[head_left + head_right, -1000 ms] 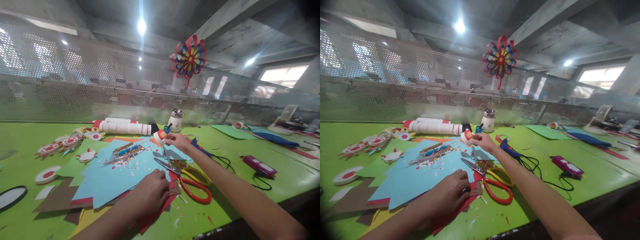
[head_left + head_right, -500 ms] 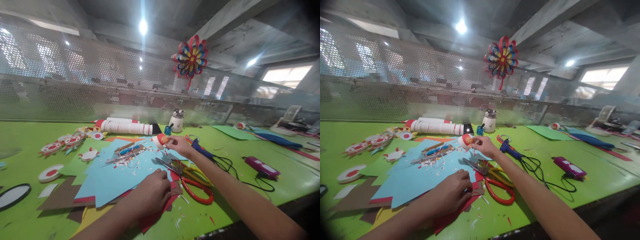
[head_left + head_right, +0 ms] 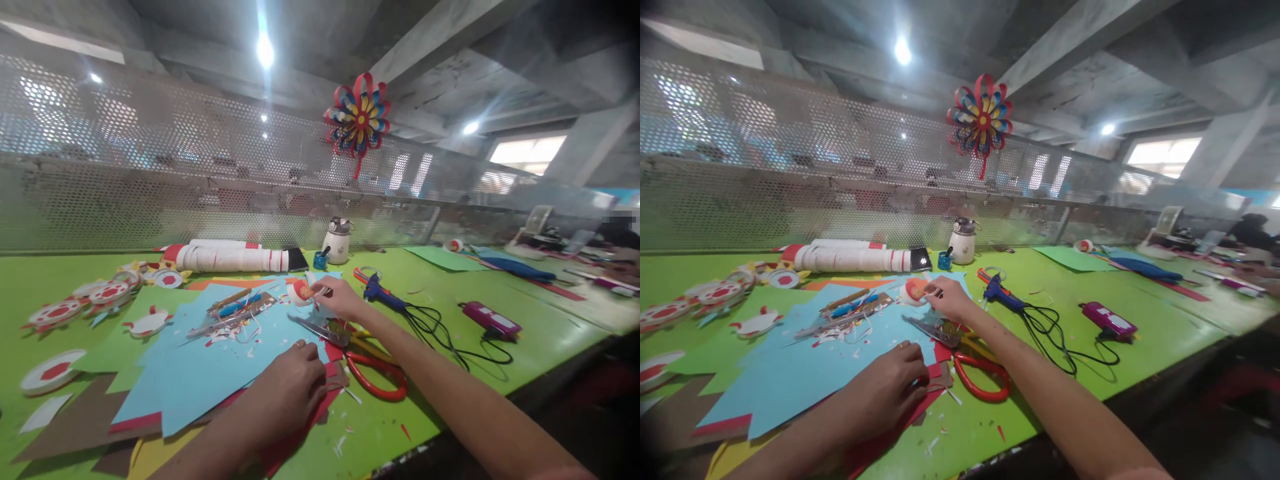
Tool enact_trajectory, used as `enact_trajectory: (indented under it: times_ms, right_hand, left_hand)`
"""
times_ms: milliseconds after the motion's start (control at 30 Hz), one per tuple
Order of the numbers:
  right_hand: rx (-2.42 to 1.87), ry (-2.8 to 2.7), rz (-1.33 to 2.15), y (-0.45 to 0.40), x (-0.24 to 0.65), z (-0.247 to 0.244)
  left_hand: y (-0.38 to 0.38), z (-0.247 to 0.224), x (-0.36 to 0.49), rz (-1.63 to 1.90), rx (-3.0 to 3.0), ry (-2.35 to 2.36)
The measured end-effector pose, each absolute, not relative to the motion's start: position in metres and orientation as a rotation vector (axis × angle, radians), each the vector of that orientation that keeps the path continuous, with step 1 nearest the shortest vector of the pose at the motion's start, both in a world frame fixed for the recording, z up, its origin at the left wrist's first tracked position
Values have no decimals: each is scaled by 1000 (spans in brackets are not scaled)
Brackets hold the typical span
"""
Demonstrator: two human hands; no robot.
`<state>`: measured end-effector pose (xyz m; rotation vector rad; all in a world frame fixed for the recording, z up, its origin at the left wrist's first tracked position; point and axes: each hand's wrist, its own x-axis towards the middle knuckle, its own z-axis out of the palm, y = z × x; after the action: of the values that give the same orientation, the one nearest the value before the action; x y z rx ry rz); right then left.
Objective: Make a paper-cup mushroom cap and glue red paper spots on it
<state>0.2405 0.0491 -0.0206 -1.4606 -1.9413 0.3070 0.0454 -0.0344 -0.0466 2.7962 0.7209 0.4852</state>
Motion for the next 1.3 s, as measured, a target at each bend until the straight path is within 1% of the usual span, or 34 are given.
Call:
enact_trajectory:
  times_ms: [167,333,600,967,1133,1233,1300]
  right_hand:
    - [-1693,-1890,167,75,278,4]
    - [-1859,-1884,143,97,307,18]
    - [-2037,-1948,133,111,309,11]
    - [-2115,-1926,-22,127,295,29]
    - [-2087,-1992,-58,128,270,34]
    - [-2068,-2087,-5,124,255,32]
    - [-2055,-2181,69,118,248,29]
  left_hand:
    - [-35,-46,45,477,2771,719]
    - [-36,-44,44,495,2773,688]
    - [-36,-42,44,472,2800,704]
    - [-39,-39,45,444,2982,589]
    - [-30,-40,42,386,2921,695]
    - [-19,-38,36,370,2912,980]
    - [-12,-36,32,380,2891,1082]
